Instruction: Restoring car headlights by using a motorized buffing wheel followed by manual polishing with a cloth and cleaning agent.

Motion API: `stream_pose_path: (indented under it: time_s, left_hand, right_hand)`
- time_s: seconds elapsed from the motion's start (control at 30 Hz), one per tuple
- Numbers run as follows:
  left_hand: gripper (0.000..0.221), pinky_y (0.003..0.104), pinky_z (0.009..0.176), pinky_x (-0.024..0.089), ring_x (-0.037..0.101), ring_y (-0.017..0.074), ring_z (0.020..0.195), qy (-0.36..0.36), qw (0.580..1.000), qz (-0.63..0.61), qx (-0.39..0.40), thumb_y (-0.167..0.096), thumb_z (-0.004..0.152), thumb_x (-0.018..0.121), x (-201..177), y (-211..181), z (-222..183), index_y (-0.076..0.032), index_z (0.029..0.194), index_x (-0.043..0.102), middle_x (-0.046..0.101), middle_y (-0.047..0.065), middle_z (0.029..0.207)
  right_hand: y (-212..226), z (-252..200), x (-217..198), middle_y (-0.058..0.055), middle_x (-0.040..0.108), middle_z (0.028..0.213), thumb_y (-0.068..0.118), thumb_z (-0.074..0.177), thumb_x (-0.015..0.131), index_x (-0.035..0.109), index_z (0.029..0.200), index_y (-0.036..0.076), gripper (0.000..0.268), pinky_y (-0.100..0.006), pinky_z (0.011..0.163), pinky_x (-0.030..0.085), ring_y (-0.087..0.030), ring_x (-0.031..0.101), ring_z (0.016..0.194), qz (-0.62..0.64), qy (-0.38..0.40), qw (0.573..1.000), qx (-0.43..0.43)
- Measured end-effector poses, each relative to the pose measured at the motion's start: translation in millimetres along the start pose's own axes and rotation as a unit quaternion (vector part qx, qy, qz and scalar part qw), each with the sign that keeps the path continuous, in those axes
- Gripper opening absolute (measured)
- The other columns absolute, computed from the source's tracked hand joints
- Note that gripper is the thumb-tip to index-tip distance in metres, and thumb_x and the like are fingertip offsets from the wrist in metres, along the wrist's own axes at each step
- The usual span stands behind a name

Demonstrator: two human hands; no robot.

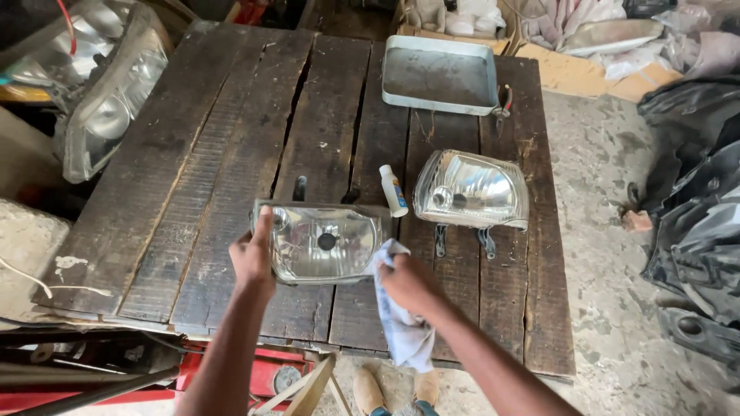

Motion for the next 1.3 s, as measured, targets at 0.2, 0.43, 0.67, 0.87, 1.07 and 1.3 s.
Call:
stream_pose_path:
  time_s: [0.2,0.43,0.67,0.87,1.07,1.3]
  left_hand:
    - [0.04,0.031,0.067,0.044,0.05,0.0112,0.067,0.233,0.95,0.176,0.115,-0.048,0.082,0.087,31,-52,14,-0.01,0.076,0.074,0.055,0.0,0.064]
    - [0.069,0.046,0.112,0.043,0.059,0.0349,0.132,0.39,0.882,0.254,0.081,-0.047,0.068,0.089,68,-60,-3,-0.01,0.124,0.075,0.073,0.014,0.128]
    - [0.059,0.043,0.11,0.045,0.061,0.0309,0.129,0.377,0.902,0.204,0.057,-0.041,0.07,0.089,67,-34,17,-0.014,0.121,0.077,0.074,0.011,0.125]
    - [0.064,0.056,0.11,0.043,0.055,0.0463,0.131,0.407,0.871,0.256,0.103,-0.031,0.073,0.087,82,-61,-18,0.0,0.127,0.073,0.071,0.024,0.128]
    - [0.055,0.043,0.103,0.049,0.069,0.0291,0.116,0.418,0.869,0.244,0.103,-0.033,0.062,0.095,86,-26,17,-0.008,0.108,0.08,0.079,0.011,0.106]
    - [0.041,0.035,0.093,0.051,0.07,0.0197,0.095,0.414,0.877,0.219,0.108,-0.036,0.063,0.094,103,-36,16,-0.01,0.093,0.081,0.078,0.009,0.085]
  right_hand:
    - [5,-4,-46,-0.024,0.074,0.101,0.047,0.1,0.046,0.065,0.123,0.008,0.049,-0.057,0.083,0.056,-0.045,0.07,0.103,0.063,-0.096,0.993,-0.034]
    - [36,22,-26,-0.023,0.069,0.101,0.029,0.106,0.053,0.064,0.123,-0.002,0.038,-0.053,0.081,0.056,-0.046,0.068,0.097,0.147,-0.283,0.918,-0.235]
    - [4,-3,5,-0.016,0.062,0.094,0.008,0.094,0.062,0.064,0.114,-0.001,0.022,-0.048,0.082,0.052,-0.041,0.065,0.09,0.042,-0.332,0.91,-0.245]
    - [22,41,1,-0.016,0.058,0.09,0.006,0.088,0.065,0.062,0.102,-0.001,0.016,-0.049,0.083,0.049,-0.041,0.061,0.089,0.072,-0.372,0.887,-0.265]
    - [16,20,12,-0.012,0.054,0.094,0.005,0.084,0.07,0.057,0.105,0.003,0.024,-0.045,0.092,0.047,-0.038,0.06,0.093,0.012,-0.389,0.889,-0.239]
    - [-57,26,48,-0.011,0.057,0.09,0.012,0.082,0.068,0.061,0.096,0.005,0.017,-0.041,0.087,0.051,-0.035,0.064,0.093,-0.05,-0.367,0.912,-0.175]
Point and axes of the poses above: each hand's wrist, its own z-axis towards the middle knuckle, its own x-axis out of the palm, y = z × x, the point moved 1 cm from there along z, towards the middle knuckle
